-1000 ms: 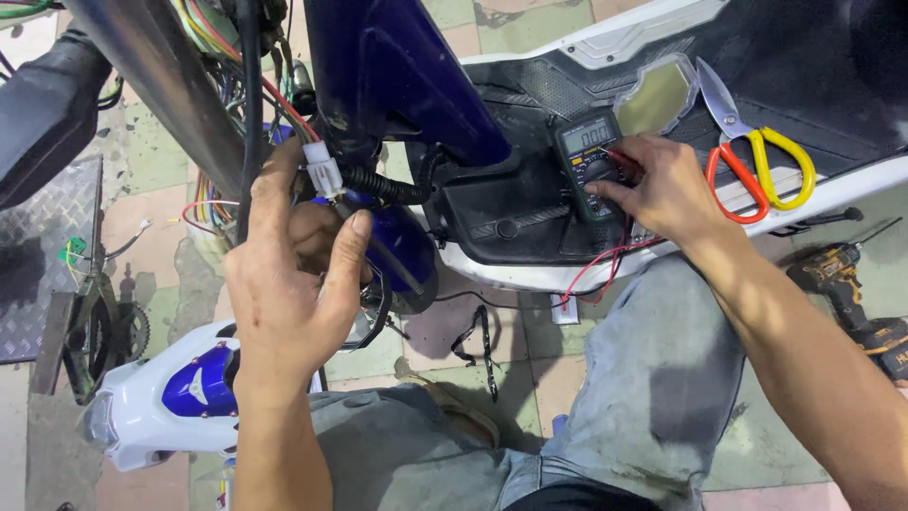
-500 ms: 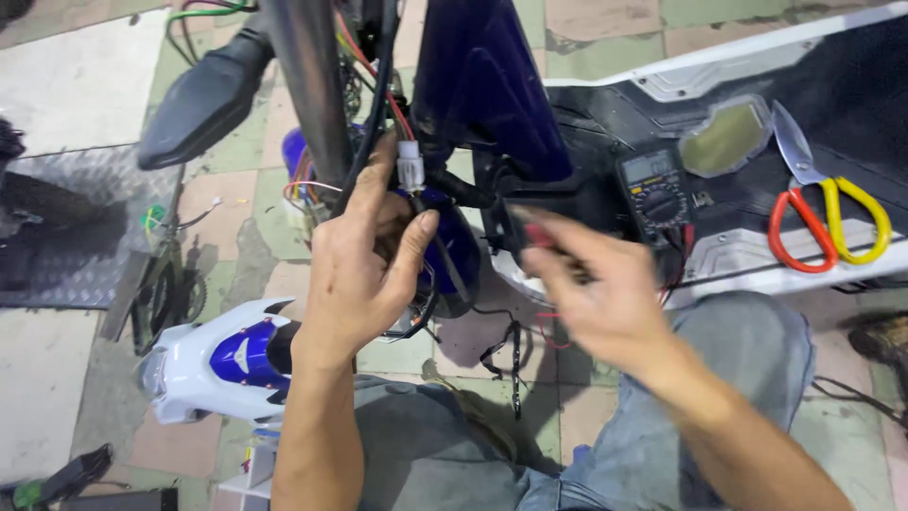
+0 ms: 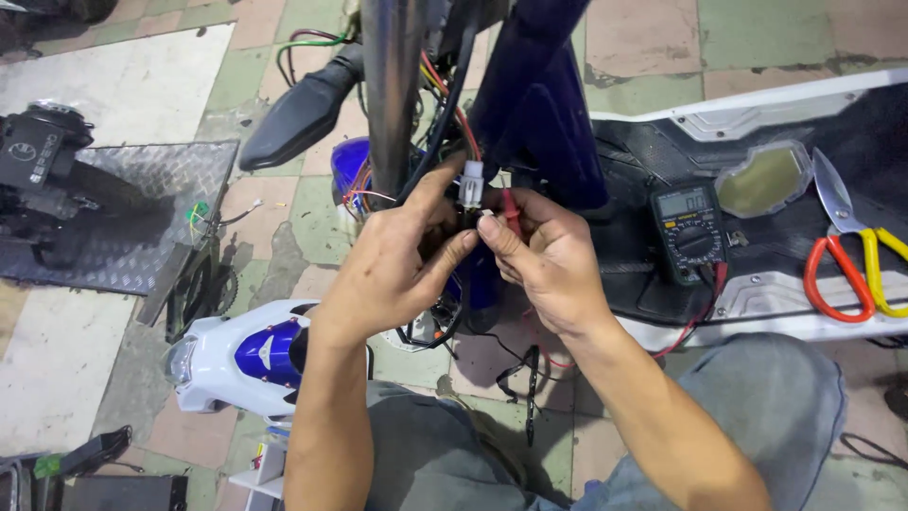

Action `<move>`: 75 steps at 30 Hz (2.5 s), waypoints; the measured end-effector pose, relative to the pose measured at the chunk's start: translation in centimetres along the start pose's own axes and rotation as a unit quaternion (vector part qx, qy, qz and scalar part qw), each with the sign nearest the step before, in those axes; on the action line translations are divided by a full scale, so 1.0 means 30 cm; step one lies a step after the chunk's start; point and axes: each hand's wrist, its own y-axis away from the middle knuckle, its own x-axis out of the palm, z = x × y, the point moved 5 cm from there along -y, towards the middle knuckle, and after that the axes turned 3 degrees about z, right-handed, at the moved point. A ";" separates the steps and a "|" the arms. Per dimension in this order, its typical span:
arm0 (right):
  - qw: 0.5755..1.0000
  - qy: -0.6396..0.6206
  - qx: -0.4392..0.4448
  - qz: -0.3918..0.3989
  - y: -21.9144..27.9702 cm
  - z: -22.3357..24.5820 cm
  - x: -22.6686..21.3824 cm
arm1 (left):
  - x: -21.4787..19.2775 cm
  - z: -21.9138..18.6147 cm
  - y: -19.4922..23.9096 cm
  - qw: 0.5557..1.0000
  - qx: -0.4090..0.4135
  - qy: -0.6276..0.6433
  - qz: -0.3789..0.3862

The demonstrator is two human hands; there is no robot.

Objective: The person works on the wiring of a blue scooter, connecting and disconnecting various wire harnesses and connectors near the front fork. They use a multimeter to test electrical continuity and voltage on specific wires and connectors throughout the process.

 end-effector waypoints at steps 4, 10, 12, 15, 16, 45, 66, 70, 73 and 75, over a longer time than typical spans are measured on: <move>1.000 0.016 -0.009 -0.001 -0.033 -0.003 0.015 | -0.011 -0.001 0.009 0.999 0.020 -0.011 -0.033; 0.986 0.147 -0.071 0.038 -0.055 0.025 0.008 | 0.000 -0.014 0.001 0.995 0.055 -0.051 -0.070; 0.989 0.129 -0.065 0.036 -0.057 0.028 -0.001 | 0.006 -0.009 -0.002 0.994 0.051 -0.045 -0.091; 0.994 0.069 -0.061 0.059 -0.066 0.027 -0.009 | 0.008 -0.005 -0.004 0.995 0.050 -0.009 -0.081; 0.994 0.068 -0.061 0.059 -0.066 0.031 -0.011 | 0.009 -0.007 -0.005 0.995 0.050 -0.009 -0.081; 0.983 0.099 -0.149 -0.051 0.053 -0.016 0.019 | 0.032 -0.016 -0.044 0.991 0.017 0.013 -0.134; 0.961 0.144 -0.203 -0.120 0.055 -0.011 0.018 | 0.087 -0.011 -0.082 0.953 -0.063 0.048 -0.293; 0.965 0.132 -0.195 -0.116 0.050 -0.033 0.000 | 0.084 -0.008 -0.085 0.950 -0.069 0.074 -0.296; 0.969 0.114 -0.189 -0.113 0.045 -0.050 -0.006 | 0.082 -0.008 -0.082 0.951 -0.067 0.063 -0.295; 0.971 0.096 -0.189 -0.108 0.040 -0.031 0.005 | 0.083 -0.011 -0.083 0.953 -0.065 0.053 -0.291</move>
